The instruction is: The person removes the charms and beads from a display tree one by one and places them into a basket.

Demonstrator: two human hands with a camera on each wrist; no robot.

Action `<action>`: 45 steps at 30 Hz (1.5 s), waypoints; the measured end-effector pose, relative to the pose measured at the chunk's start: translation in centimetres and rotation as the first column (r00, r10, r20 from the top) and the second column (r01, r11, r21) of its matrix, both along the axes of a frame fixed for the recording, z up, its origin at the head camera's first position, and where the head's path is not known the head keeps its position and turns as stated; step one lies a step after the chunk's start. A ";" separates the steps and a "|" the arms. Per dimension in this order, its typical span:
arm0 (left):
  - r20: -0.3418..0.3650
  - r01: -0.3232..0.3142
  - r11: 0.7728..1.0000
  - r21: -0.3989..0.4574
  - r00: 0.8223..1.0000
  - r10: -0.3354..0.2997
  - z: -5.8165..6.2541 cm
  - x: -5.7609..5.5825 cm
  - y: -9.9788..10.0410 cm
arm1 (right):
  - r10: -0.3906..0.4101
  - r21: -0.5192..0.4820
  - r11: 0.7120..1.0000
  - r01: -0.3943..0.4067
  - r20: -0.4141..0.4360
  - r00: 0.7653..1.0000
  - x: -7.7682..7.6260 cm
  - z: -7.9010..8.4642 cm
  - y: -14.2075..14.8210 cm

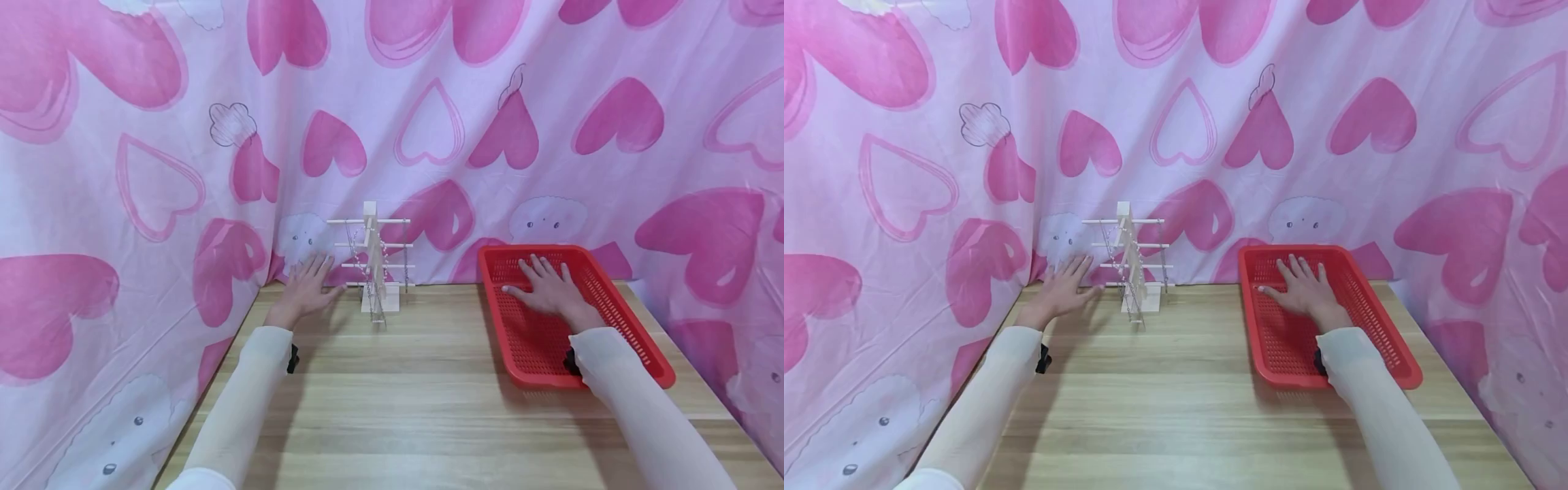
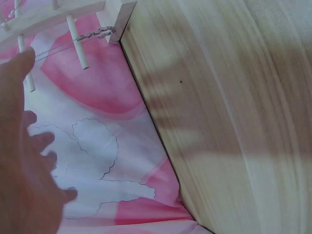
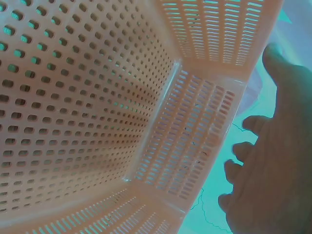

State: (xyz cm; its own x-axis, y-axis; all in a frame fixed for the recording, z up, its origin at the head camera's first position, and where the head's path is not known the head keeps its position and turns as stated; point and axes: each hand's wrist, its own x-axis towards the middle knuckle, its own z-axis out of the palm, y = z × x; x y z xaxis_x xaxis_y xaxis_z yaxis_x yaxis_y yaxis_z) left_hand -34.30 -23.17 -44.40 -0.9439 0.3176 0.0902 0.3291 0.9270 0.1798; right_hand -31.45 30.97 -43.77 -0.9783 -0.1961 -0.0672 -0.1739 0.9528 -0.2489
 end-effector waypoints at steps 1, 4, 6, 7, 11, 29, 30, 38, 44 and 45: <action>-0.013 0.011 1.000 0.010 1.000 -0.011 0.0 -0.1 0.0 | -0.002 0.001 1.000 0.002 -0.001 1.000 0.0 0.0 0.0; -0.051 0.040 0.999 0.033 0.998 -0.038 -0.1 -0.3 0.2 | -0.013 0.002 1.000 0.013 -0.015 1.000 -0.2 0.0 0.1; -0.069 0.053 0.997 0.051 0.996 -0.049 -0.1 -0.3 0.3 | -0.022 -0.015 1.000 0.021 -0.038 0.999 -0.2 0.0 0.0; -0.081 0.059 0.996 0.060 0.995 -0.054 -0.2 -0.3 0.4 | -0.029 -0.032 0.999 0.027 -0.046 0.999 -0.2 0.0 -0.2; -0.162 0.104 0.990 0.097 0.983 -0.087 -0.6 -0.2 0.6 | -0.067 -0.120 0.991 0.056 -0.088 0.994 -0.1 0.6 -1.0; -0.188 0.239 0.956 0.171 0.960 -0.206 -5.0 0.7 3.6 | -0.017 -0.348 0.935 -0.077 -0.260 0.965 -0.6 6.0 -9.9; -0.180 0.240 0.957 0.165 0.961 -0.210 -5.3 0.8 3.8 | -0.008 -0.354 0.931 -0.092 -0.273 0.962 -0.7 6.2 -10.5; -0.108 0.263 0.942 0.207 0.964 -0.245 -6.6 1.8 4.5 | 0.030 -0.418 0.895 -0.159 -0.299 0.954 -1.8 7.7 -14.8; 0.001 0.267 0.945 0.188 0.962 -0.272 -7.0 2.4 5.0 | 0.052 -0.432 0.877 -0.209 -0.348 0.936 -2.8 8.1 -17.4; 0.030 0.258 0.949 0.184 0.963 -0.268 -7.2 2.4 5.1 | 0.053 -0.435 0.875 -0.213 -0.351 0.935 -2.9 8.1 -17.8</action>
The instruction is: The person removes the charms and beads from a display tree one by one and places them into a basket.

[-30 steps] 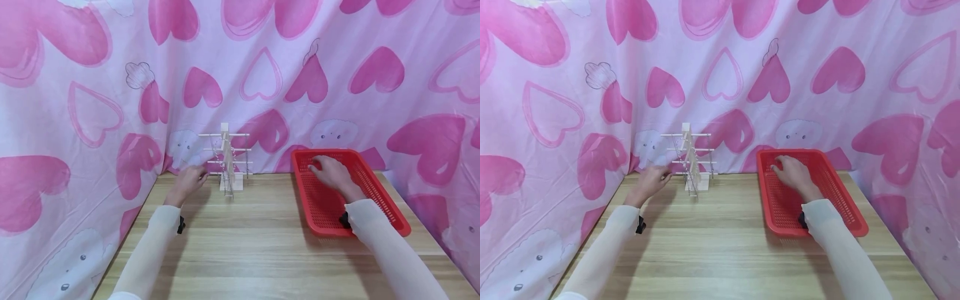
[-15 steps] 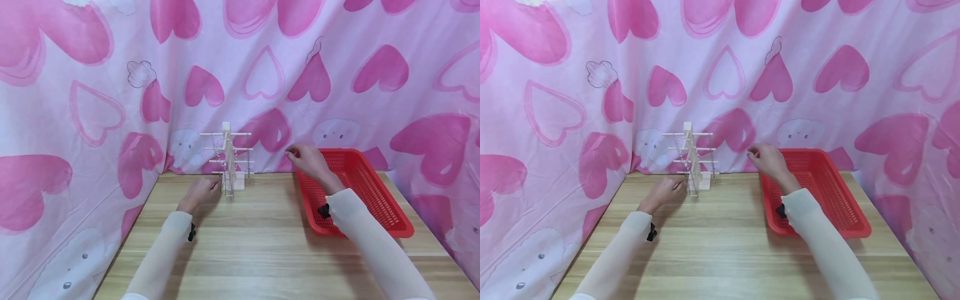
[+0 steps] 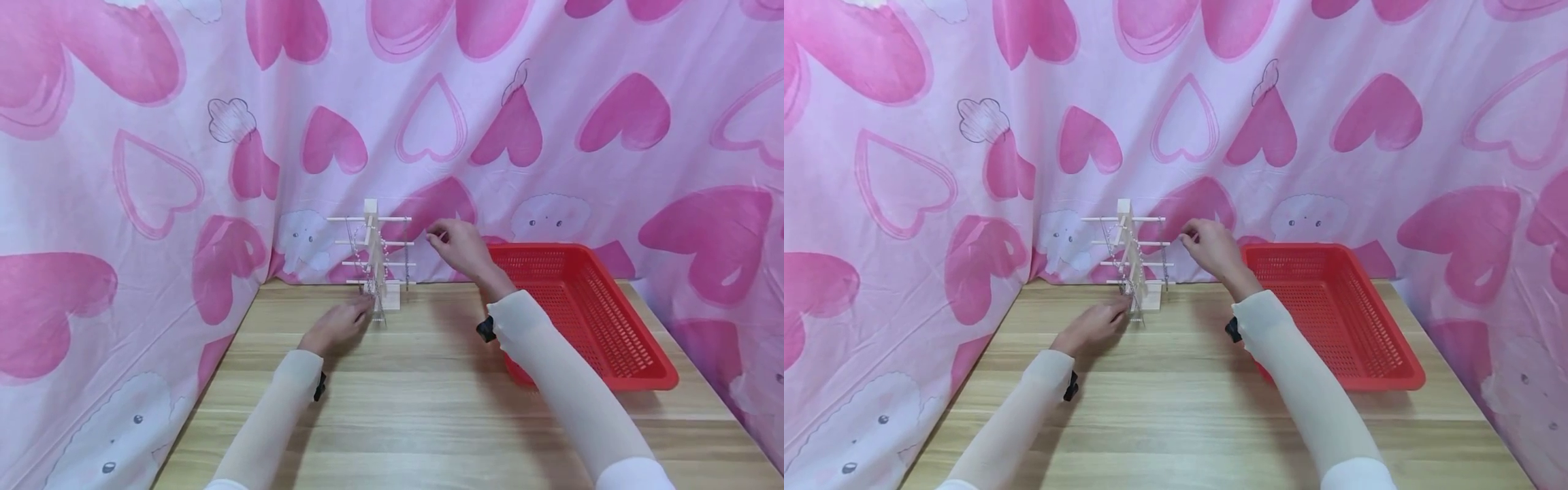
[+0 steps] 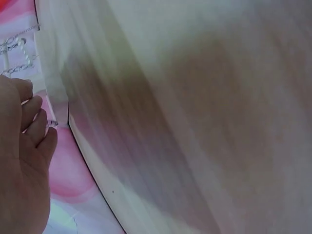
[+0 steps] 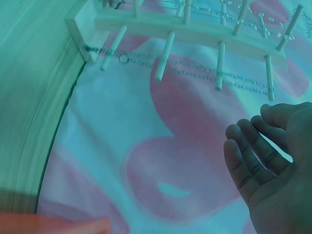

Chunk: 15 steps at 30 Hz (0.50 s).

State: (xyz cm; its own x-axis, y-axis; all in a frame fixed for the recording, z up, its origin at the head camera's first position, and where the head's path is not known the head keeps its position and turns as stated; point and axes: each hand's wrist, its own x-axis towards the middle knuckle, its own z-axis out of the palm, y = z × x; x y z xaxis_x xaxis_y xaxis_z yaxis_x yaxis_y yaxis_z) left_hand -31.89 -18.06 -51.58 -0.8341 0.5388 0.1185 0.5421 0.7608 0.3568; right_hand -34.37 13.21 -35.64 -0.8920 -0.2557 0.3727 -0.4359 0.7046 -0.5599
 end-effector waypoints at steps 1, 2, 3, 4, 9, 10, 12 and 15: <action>0.027 -0.004 1.000 -0.011 1.000 0.004 -0.1 0.0 0.0 | 0.005 -0.004 1.000 -0.005 -0.003 1.000 -0.2 0.0 -0.4; 0.051 -0.010 1.000 -0.027 0.999 0.011 -0.3 0.0 0.1 | 0.010 -0.009 1.000 -0.010 -0.002 1.000 -0.3 0.0 -0.7; 0.069 -0.015 0.999 -0.048 0.997 0.019 -0.4 0.0 0.1 | 0.014 -0.016 1.000 -0.014 0.005 1.000 -0.4 0.0 -1.1; 0.081 -0.018 0.997 -0.070 0.996 0.023 -0.6 0.1 0.1 | 0.017 -0.022 1.000 -0.016 0.010 1.000 -0.6 0.0 -1.4; 0.080 -0.010 0.994 -0.105 0.997 0.018 -1.0 0.1 0.3 | 0.010 -0.037 0.999 -0.009 0.039 0.999 -0.9 -0.3 -2.5; 0.080 -0.009 0.995 -0.102 0.997 0.017 -1.0 0.1 0.4 | 0.006 -0.038 0.999 -0.005 0.040 0.999 -1.0 -0.3 -2.6; 0.091 -0.014 0.995 -0.096 0.996 0.023 -1.0 0.1 0.6 | 0.004 -0.045 0.999 -0.002 0.042 0.999 -1.2 -0.5 -2.9; 0.104 -0.020 0.996 -0.088 0.994 0.029 -0.9 0.2 0.8 | 0.011 -0.064 0.998 -0.008 0.042 0.999 -1.4 -0.7 -3.2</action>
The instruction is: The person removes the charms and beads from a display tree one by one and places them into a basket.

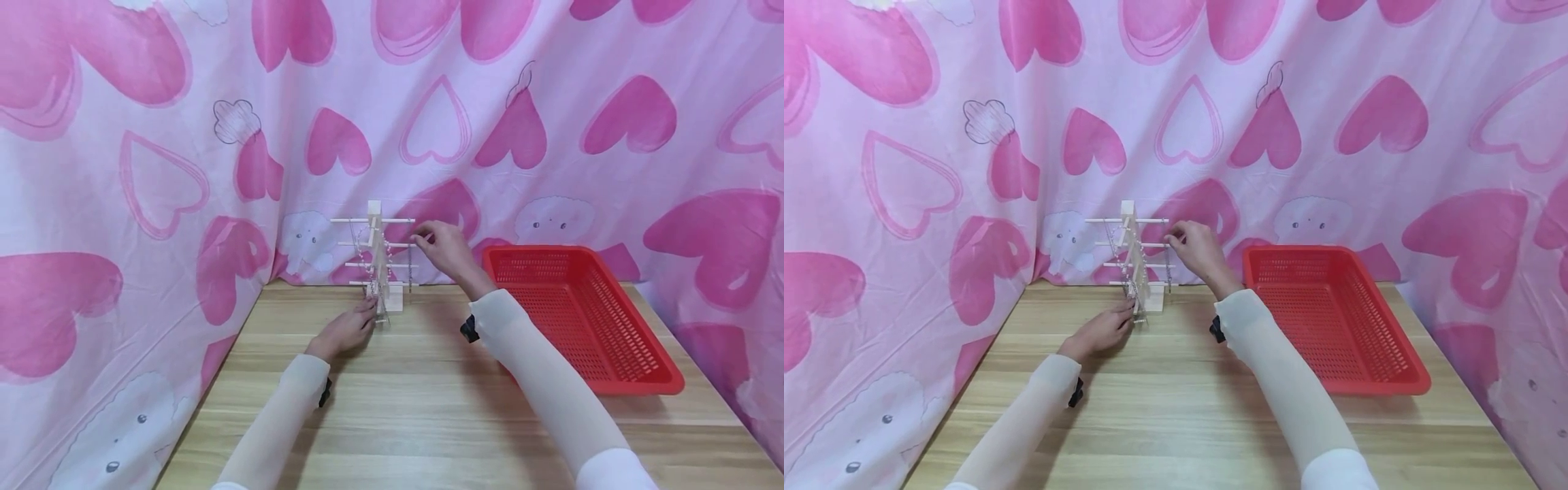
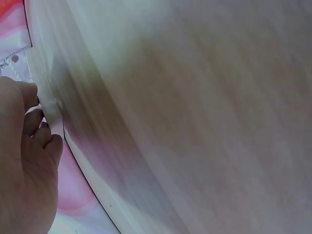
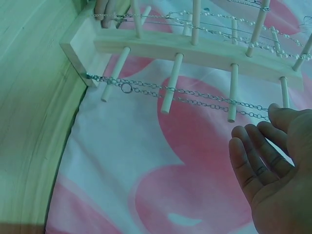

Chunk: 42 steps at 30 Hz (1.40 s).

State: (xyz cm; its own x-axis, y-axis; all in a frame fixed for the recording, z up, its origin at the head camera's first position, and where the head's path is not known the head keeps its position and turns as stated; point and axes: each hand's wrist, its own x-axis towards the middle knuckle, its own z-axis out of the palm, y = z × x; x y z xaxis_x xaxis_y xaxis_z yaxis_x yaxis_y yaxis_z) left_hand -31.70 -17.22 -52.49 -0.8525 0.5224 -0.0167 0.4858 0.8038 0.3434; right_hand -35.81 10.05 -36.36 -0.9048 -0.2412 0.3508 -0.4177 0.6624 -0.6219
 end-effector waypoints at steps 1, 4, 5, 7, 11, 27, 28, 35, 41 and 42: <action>-0.003 0.001 1.000 0.000 1.000 -0.001 0.0 0.0 0.1 | 0.002 -0.007 1.000 -0.002 0.001 1.000 0.0 0.0 -0.1; -0.016 0.009 1.000 -0.013 1.000 -0.009 -0.2 0.1 0.3 | 0.006 -0.016 1.000 -0.006 -0.001 1.000 0.0 -0.2 -0.4; -0.019 0.010 1.000 -0.019 1.000 -0.011 -0.2 0.1 0.3 | 0.007 -0.018 1.000 -0.007 -0.001 1.000 0.0 -0.2 -0.6; -0.028 0.012 1.000 -0.024 1.000 -0.013 -0.3 0.1 0.4 | 0.009 -0.021 1.000 -0.009 0.002 1.000 -0.1 -0.2 -0.8; -0.032 0.007 1.000 -0.022 0.999 -0.008 -0.3 0.2 0.4 | 0.000 -0.036 0.999 0.000 0.020 1.000 0.0 -0.1 -1.5; -0.032 0.023 0.999 -0.042 0.999 -0.024 -0.5 0.1 0.1 | -0.088 -0.246 0.965 0.089 0.016 0.996 -0.1 -0.7 -2.8; -0.031 0.024 0.999 -0.043 0.999 -0.025 -0.5 0.1 0.1 | -0.092 -0.260 0.961 0.092 0.013 0.996 0.0 -0.7 -2.8; -0.025 0.016 0.999 -0.051 1.000 -0.017 -0.4 0.0 0.2 | -0.156 -0.283 0.950 0.134 -0.055 0.986 0.1 -0.6 -2.4; -0.021 0.014 0.999 -0.039 1.000 -0.015 -0.2 0.1 0.3 | -0.166 -0.302 0.944 0.129 -0.098 0.981 -0.1 -0.4 -2.0; -0.019 0.014 0.999 -0.037 1.000 -0.015 -0.2 0.1 0.3 | -0.169 -0.302 0.944 0.130 -0.105 0.980 -0.2 -0.4 -1.9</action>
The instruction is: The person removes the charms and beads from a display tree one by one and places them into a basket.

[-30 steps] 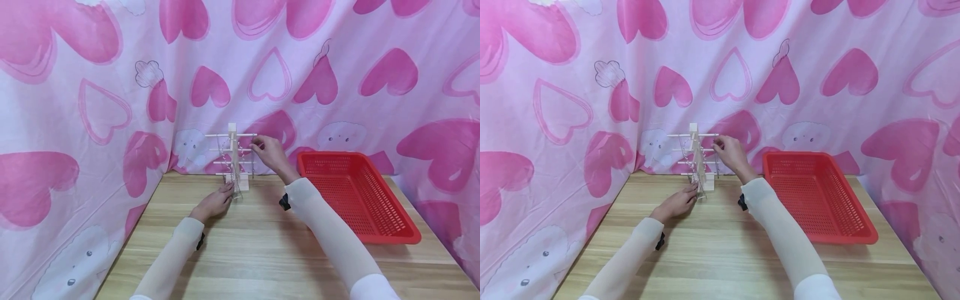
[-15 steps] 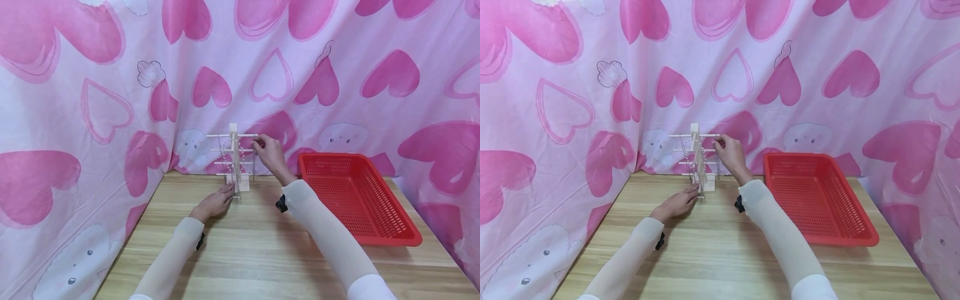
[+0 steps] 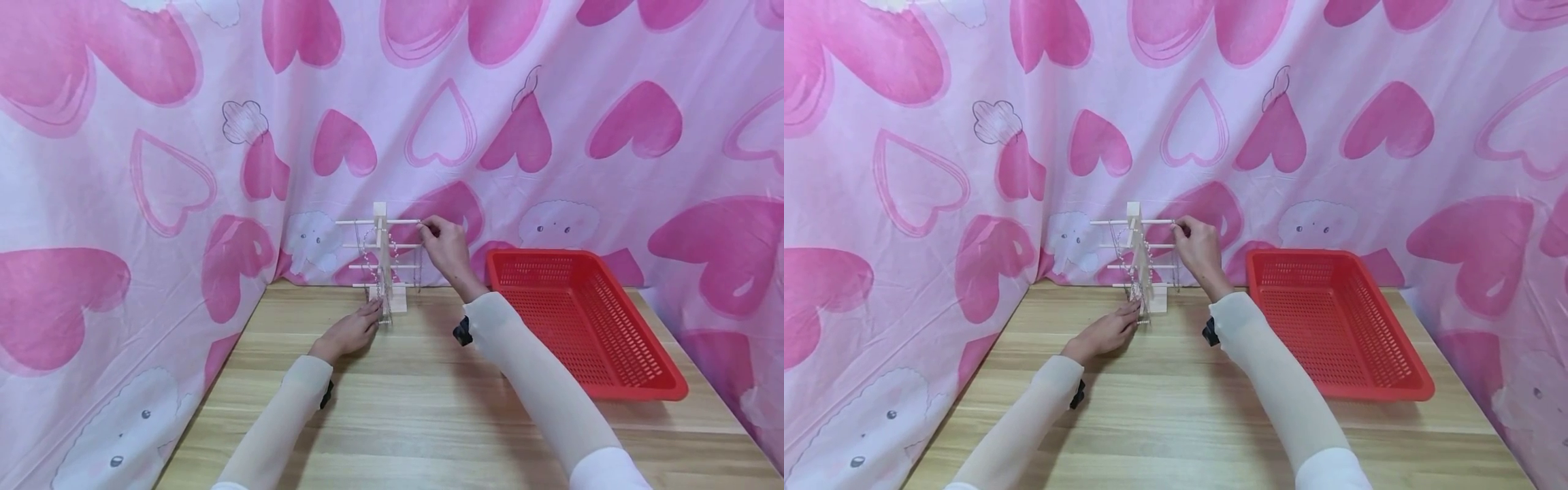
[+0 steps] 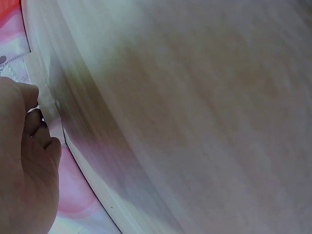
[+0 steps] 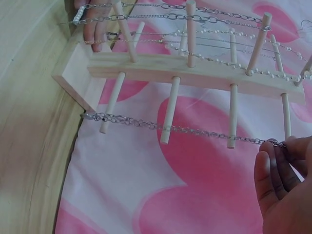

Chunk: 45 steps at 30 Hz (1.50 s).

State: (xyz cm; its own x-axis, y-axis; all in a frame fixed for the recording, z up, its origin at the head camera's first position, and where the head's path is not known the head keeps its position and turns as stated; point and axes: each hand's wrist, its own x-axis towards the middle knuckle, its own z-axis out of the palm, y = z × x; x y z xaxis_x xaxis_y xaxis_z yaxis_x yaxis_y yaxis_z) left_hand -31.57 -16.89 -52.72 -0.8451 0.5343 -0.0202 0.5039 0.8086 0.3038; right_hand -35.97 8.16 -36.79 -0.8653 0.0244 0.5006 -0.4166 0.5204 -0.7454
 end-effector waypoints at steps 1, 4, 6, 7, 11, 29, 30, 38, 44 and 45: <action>0.001 0.002 1.000 0.002 1.000 -0.002 0.0 0.0 0.0 | -0.003 0.000 1.000 0.003 -0.006 1.000 0.0 0.1 0.1; 0.001 0.005 1.000 0.005 1.000 -0.005 0.1 0.1 0.0 | -0.013 0.006 1.000 0.013 -0.021 1.000 0.0 0.3 0.5; 0.001 0.003 1.000 0.007 1.000 -0.003 0.1 0.1 0.0 | -0.022 0.006 1.000 0.022 -0.035 0.999 -0.1 0.5 0.7; 0.001 0.001 1.000 0.008 1.000 -0.001 0.1 0.1 0.0 | -0.025 0.005 1.000 0.025 -0.040 0.999 -0.1 0.6 0.9; 0.006 -0.006 1.000 0.009 1.000 0.006 0.2 0.2 0.0 | -0.028 0.002 1.000 0.028 -0.068 0.997 -0.2 1.0 1.5; 0.036 -0.017 1.000 0.023 0.999 0.017 0.3 0.2 0.1 | -0.040 0.026 0.999 0.043 -0.102 0.994 0.1 2.2 4.1; 0.035 -0.018 1.000 0.025 0.999 0.017 0.3 0.3 0.1 | -0.043 0.029 0.999 0.046 -0.107 0.993 0.2 2.3 4.3; 0.034 -0.029 0.999 0.018 0.999 0.028 0.2 0.2 0.1 | -0.040 0.041 0.998 0.047 -0.154 0.987 0.6 3.4 5.5; 0.038 -0.027 0.999 0.024 0.999 0.026 0.2 0.2 0.0 | -0.036 0.051 0.998 0.046 -0.180 0.983 1.0 4.4 6.5; 0.036 -0.024 0.999 0.023 0.999 0.023 0.1 0.2 0.0 | -0.037 0.051 0.998 0.047 -0.187 0.982 1.0 4.5 6.7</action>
